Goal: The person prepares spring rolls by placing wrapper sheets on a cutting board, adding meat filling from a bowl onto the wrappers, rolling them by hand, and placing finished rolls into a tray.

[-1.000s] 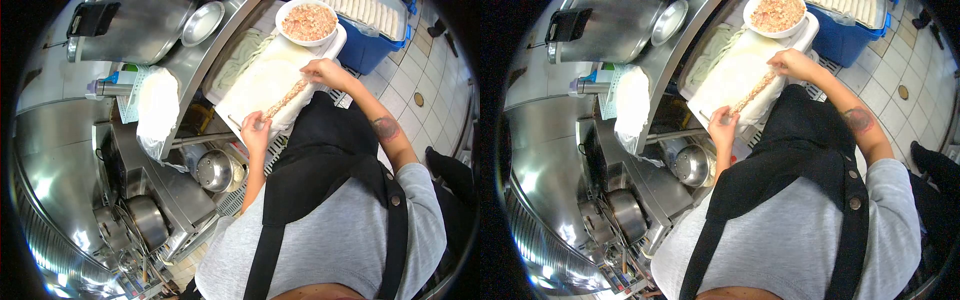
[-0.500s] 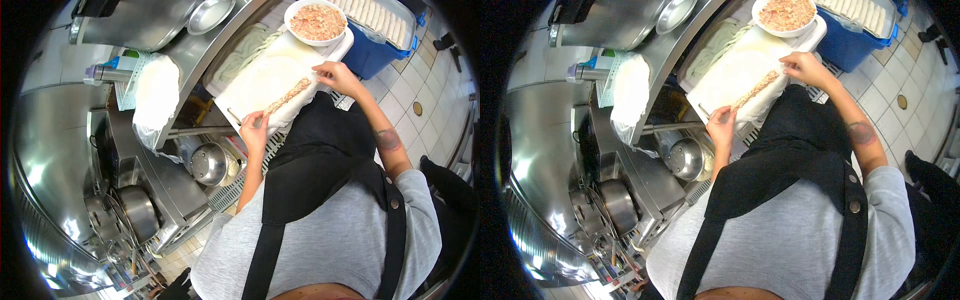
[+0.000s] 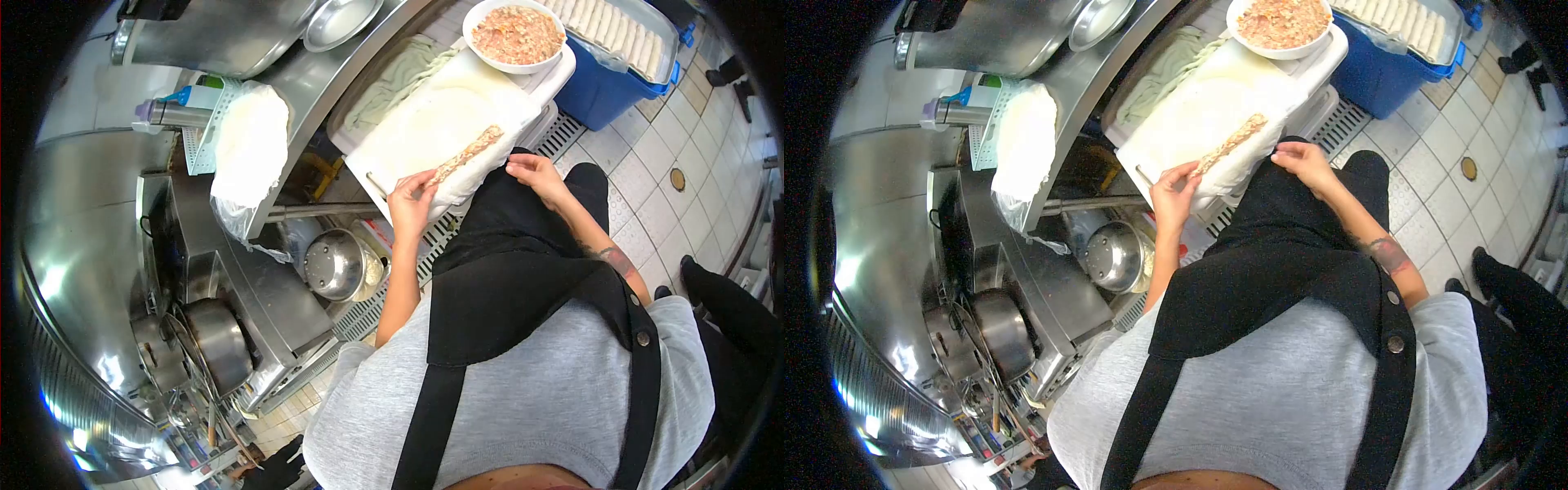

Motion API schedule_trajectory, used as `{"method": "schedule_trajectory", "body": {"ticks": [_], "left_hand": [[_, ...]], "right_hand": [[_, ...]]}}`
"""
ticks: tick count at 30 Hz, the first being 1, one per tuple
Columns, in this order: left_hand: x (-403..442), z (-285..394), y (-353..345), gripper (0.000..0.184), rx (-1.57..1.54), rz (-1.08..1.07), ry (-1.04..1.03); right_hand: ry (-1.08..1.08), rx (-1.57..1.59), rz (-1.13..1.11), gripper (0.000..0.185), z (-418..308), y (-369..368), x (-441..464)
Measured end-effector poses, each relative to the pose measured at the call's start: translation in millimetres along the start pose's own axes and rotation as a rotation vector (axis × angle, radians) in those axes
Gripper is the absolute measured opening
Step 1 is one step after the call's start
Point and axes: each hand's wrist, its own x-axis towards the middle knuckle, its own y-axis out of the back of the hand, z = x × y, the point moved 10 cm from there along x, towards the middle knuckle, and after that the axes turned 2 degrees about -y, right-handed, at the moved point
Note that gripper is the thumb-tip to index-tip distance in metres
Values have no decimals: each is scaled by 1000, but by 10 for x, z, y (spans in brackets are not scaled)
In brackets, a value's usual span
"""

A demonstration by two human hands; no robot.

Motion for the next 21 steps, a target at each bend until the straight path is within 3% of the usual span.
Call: {"method": "schedule_trajectory", "body": {"ticks": [6, 8, 11, 16, 19, 21], "left_hand": [[-174, 215, 66, 50, 49, 109, -155], [-287, 347, 62, 54, 60, 135, -173], [-440, 701, -72, 54, 272, 122, -408], [-428, 941, -466, 73, 348, 3, -434], [-352, 864, -466, 63, 410, 76, -423], [-225, 899, -274, 45, 347, 196, -469]], "right_hand": [[-107, 162, -112, 22, 119, -236, 100], [-92, 226, -151, 21, 90, -289, 64], [-119, 376, -226, 20, -125, -415, -130], [-164, 552, -391, 24, -269, -504, -156], [-147, 584, -402, 28, -616, -628, -224], [-118, 568, -400, 29, -836, -733, -242]]}}
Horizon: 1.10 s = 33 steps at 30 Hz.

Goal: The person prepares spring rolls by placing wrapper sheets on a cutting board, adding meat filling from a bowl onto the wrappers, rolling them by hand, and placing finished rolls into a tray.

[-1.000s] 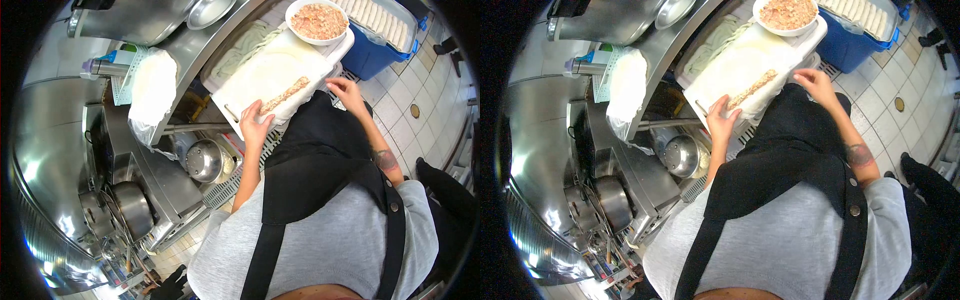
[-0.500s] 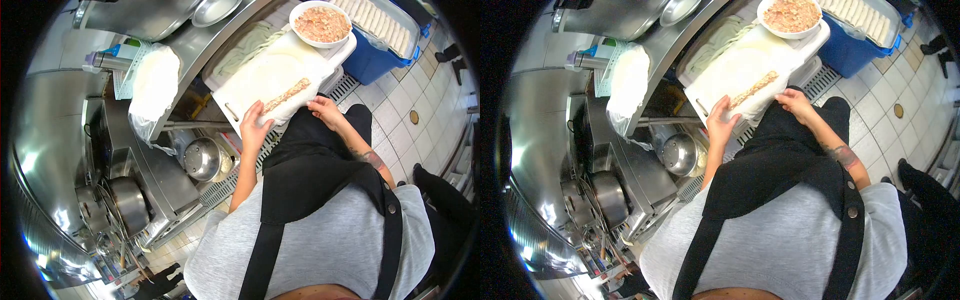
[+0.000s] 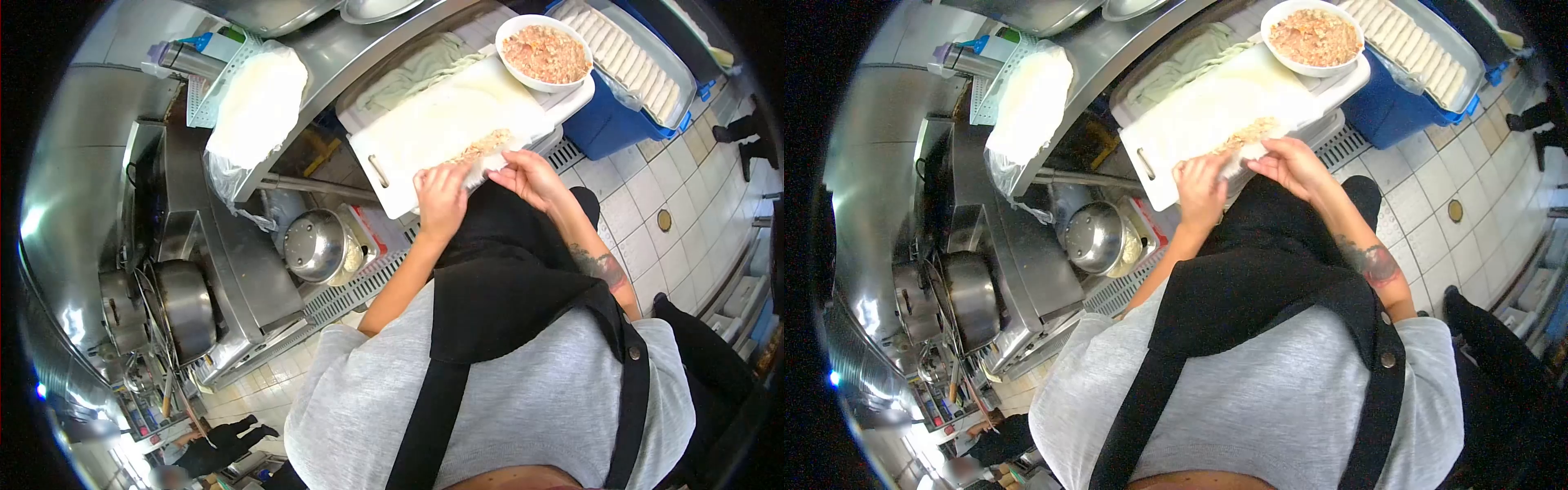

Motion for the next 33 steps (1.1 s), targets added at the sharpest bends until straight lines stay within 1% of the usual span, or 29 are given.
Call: {"method": "schedule_trajectory", "body": {"ticks": [2, 3, 6, 7, 9, 10, 11, 14, 15, 18, 21, 24, 27, 30, 33], "left_hand": [[148, -190, 115, 36, -53, 84, 2], [283, -263, 202, 28, -46, 86, 52], [567, -720, 156, 28, -141, 52, 185], [658, -857, 77, 29, -183, -8, 206], [769, -1125, -113, 30, -270, -128, 251], [796, -1207, -215, 31, -290, -181, 236], [810, -1283, -318, 33, -310, -233, 219], [845, -1340, -492, 36, -326, -439, 226], [827, -1343, -545, 37, -324, -520, 239], [873, -1418, -574, 36, -372, -474, 252], [914, -1500, -696, 35, -605, -437, 340], [946, -1491, -795, 35, -566, -484, 316], [954, -1517, -845, 35, -491, -549, 363], [945, -1476, -806, 37, -459, -547, 346], [928, -1479, -798, 39, -488, -543, 356]], "right_hand": [[16, -44, -40, 31, -121, -109, 144], [39, -48, -22, 31, -168, -83, 248], [157, -131, 19, 32, -423, -172, 393], [194, -182, 26, 33, -468, -150, 440], [330, -348, 118, 32, -584, -73, 485], [399, -432, 161, 32, -629, -41, 503], [478, -601, 141, 27, -643, -50, 526], [715, -1510, -47, 23, -613, -779, 304], [882, -1589, -187, 23, -537, -951, 293], [828, -1802, -329, 22, -288, -1020, 515], [689, -1900, -427, 22, -180, -990, 744], [569, -1911, -414, 22, -175, -958, 853], [455, -1905, -372, 21, -135, -929, 850], [447, -1902, -350, 24, -114, -913, 831], [495, -1980, -432, 27, -39, -1056, 825]]}}
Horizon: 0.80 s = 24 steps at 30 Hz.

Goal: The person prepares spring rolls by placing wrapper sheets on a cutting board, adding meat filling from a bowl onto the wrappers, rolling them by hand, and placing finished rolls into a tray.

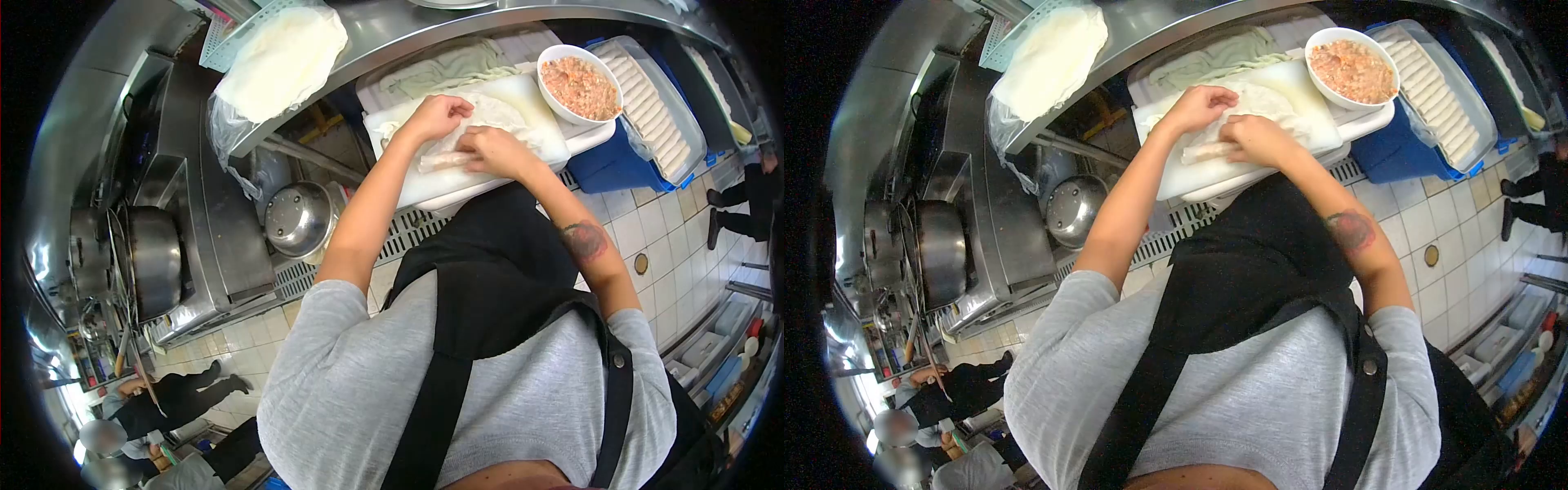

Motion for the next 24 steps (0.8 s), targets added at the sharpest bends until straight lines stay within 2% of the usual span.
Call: {"method": "schedule_trajectory", "body": {"ticks": [3, 7, 9, 12, 13, 15, 19, 24], "left_hand": [[-4, -21, -16, 40, -53, -6, 8], [-23, -38, -21, 38, -60, 14, 16], [0, -6, -29, 36, -26, 23, -17], [64, 189, -75, 28, 263, -32, -83], [103, 300, -89, 27, 263, -28, -121], [186, 497, -210, 25, 258, -28, -192], [423, 483, -451, 27, 234, -117, -194], [470, 359, -442, 29, 215, -128, -144]], "right_hand": [[132, 70, 110, 29, -198, -135, 82], [36, 100, 25, 29, -103, -251, 140], [63, 132, 38, 31, -104, -141, 65], [60, 53, 116, 32, 153, 214, -156], [55, 9, 145, 32, 256, 340, -229], [-34, 14, 49, 31, 468, 388, -346], [-103, 71, 9, 29, 576, 307, -447], [-115, 38, -11, 28, 523, 282, -496]]}}
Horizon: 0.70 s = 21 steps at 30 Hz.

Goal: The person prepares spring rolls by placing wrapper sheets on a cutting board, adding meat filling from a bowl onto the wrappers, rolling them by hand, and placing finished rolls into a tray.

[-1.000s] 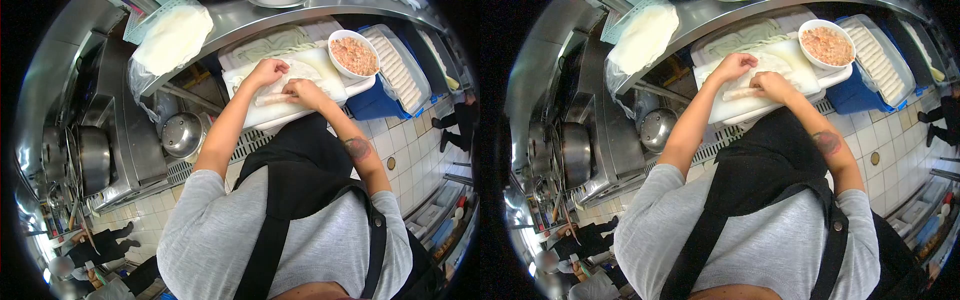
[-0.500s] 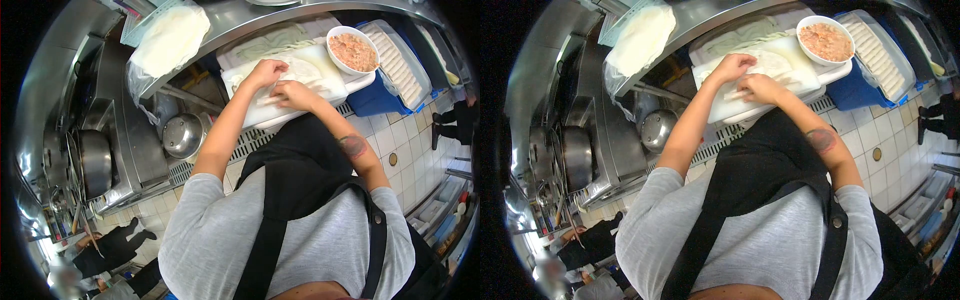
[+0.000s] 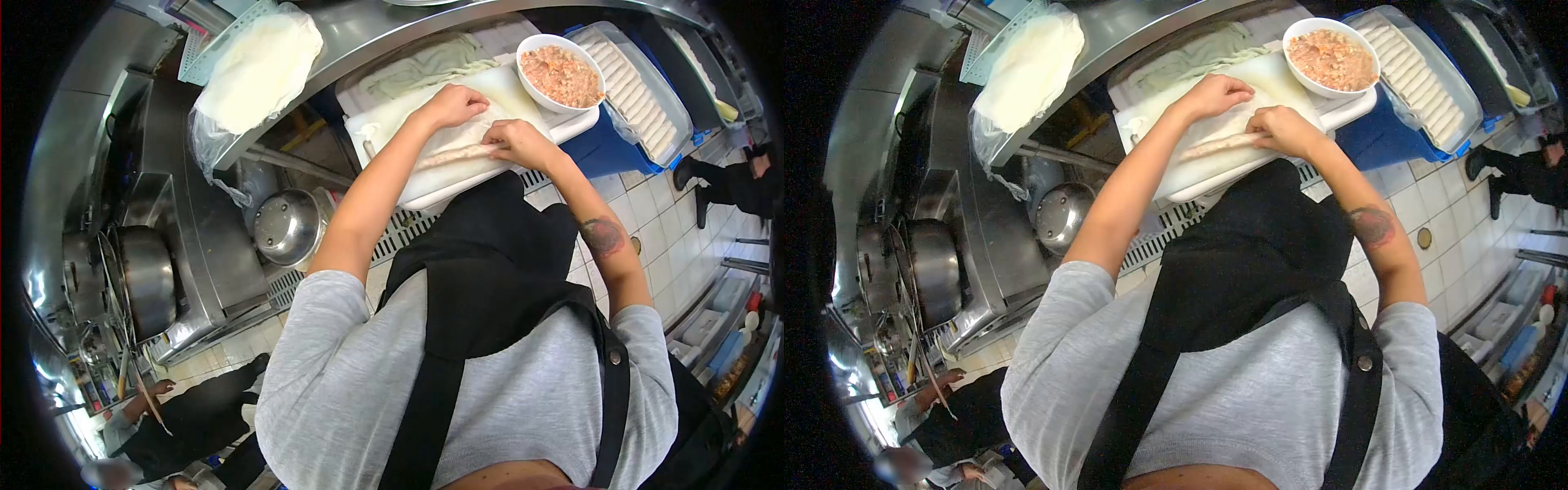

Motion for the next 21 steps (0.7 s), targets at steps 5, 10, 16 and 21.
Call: {"method": "schedule_trajectory", "body": {"ticks": [5, 10, 16, 21], "left_hand": [[5, -24, 2, 29, -54, -5, 13], [4, -58, -14, 28, -97, -16, 10], [66, -180, -86, 29, -223, -60, 29], [48, -223, -105, 29, -234, -64, 40]], "right_hand": [[54, -38, -2, 28, -149, -6, 96], [29, 60, 32, 29, -169, -200, 160], [35, 67, -22, 26, -265, -250, 299], [7, 108, -13, 28, -252, -333, 339]]}}
